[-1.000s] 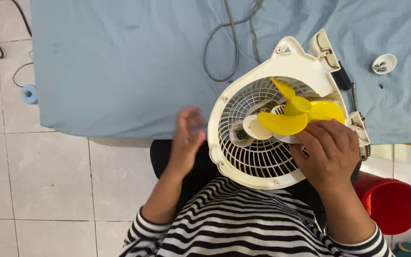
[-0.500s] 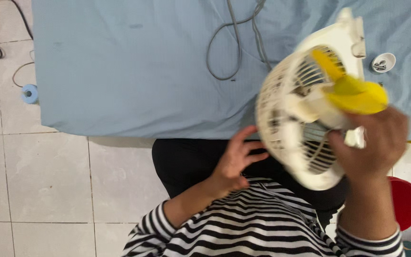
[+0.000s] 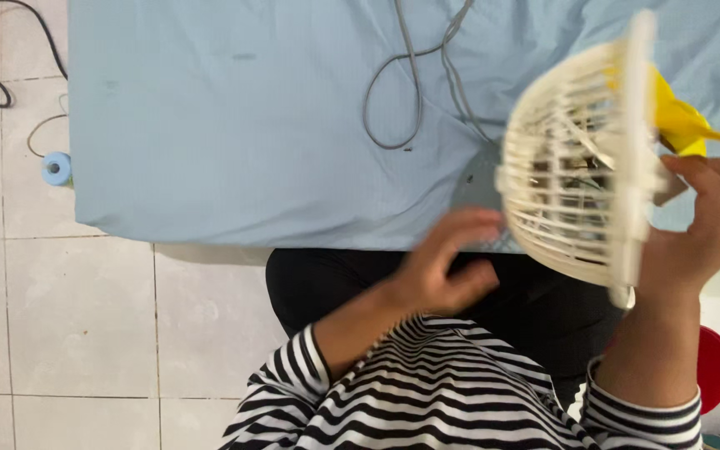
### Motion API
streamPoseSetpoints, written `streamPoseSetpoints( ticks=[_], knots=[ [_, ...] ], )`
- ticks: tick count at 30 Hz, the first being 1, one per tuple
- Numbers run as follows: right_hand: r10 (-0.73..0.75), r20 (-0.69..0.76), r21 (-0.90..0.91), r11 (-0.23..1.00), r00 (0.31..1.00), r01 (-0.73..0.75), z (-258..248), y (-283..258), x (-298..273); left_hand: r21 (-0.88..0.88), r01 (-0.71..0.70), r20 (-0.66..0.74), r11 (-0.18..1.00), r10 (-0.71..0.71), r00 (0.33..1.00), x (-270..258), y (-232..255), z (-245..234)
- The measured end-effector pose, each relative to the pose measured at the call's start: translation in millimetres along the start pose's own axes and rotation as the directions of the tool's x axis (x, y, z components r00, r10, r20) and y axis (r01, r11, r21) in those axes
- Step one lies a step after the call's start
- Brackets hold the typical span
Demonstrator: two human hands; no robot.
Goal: The person reassembles an electric fan by placing the yellow fan blade onto the motor shaft, aligning it, and securing it with a screw using a screwdriver. The person then manually rotates the blade to check alignment.
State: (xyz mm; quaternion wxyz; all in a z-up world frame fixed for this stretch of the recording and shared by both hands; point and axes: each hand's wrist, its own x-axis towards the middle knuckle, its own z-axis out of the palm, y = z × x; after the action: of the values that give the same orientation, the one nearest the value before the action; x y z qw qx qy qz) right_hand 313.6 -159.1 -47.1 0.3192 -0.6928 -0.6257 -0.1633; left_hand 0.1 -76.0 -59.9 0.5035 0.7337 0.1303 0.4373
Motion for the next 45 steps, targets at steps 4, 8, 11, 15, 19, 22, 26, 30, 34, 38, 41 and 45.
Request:
streamPoseSetpoints(
  ticks=[4, 8, 11, 15, 19, 22, 26, 30, 34, 38, 41, 45],
  knots=[
    [0.056, 0.017, 0.057, 0.997, 0.998, -0.057, 8.3, -15.2, 15.1, 0.598, 0.281, -0.207, 0.751, -0.194, 0.959, 22.7, -48.0, -51.5],
    [0.041, -0.011, 0.122, 0.992, 0.999, -0.039, 13.5, -38.2, 39.6, 0.66, 0.394, -0.268, 0.64, -0.29, 0.919, 37.1, -72.6, -69.0],
    [0.018, -0.023, 0.136, 0.991, 1.0, -0.015, 15.9, -55.1, 49.9, 0.651, 0.389, -0.256, 0.652, -0.294, 0.921, 41.5, -76.8, -68.7],
    [0.06, -0.008, 0.148, 0.987, 0.998, -0.059, 17.3, -63.4, 54.1, 0.639, 0.376, -0.249, 0.671, -0.282, 0.926, 45.5, -70.4, -66.1],
    [0.066, -0.026, 0.176, 0.983, 0.998, -0.06, 19.7, -51.8, 54.3, 0.524, 0.317, -0.154, 0.791, -0.278, 0.948, 49.2, -59.9, -58.0],
    [0.111, -0.024, 0.176, 0.979, 0.994, -0.105, 16.0, -40.9, 50.1, 0.267, 0.503, -0.014, 0.822, -0.519, 0.855, 52.1, -56.6, -39.4],
    [0.149, -0.055, 0.183, 0.974, 0.987, -0.136, 12.8, -36.5, 47.8, 0.181, 0.562, 0.093, 0.807, -0.583, 0.807, 56.9, -60.8, -11.6],
    [0.109, -0.091, 0.194, 0.977, 0.99, -0.09, 13.4, -47.0, 50.5, 0.182, 0.573, 0.043, 0.799, -0.588, 0.807, 53.0, -67.8, 0.3],
    [0.115, -0.071, 0.183, 0.978, 0.991, -0.1, 13.3, -57.7, 47.6, 0.258, 0.604, -0.051, 0.754, -0.614, 0.788, 42.3, -74.9, -0.7],
    [0.115, -0.067, 0.158, 0.982, 0.991, -0.104, 11.1, -64.0, 47.4, 0.308, 0.611, -0.126, 0.73, -0.605, 0.786, 39.7, -78.9, -1.8],
    [0.112, -0.057, 0.155, 0.983, 0.992, -0.102, 8.7, -68.0, 47.1, 0.334, 0.611, -0.159, 0.718, -0.596, 0.787, 43.0, -80.9, -2.2],
    [0.035, -0.064, 0.083, 0.996, 0.997, -0.029, 6.3, -72.7, 46.7, 0.359, 0.619, -0.173, 0.699, -0.601, 0.78, 44.1, -82.2, -2.5]
  ],
)
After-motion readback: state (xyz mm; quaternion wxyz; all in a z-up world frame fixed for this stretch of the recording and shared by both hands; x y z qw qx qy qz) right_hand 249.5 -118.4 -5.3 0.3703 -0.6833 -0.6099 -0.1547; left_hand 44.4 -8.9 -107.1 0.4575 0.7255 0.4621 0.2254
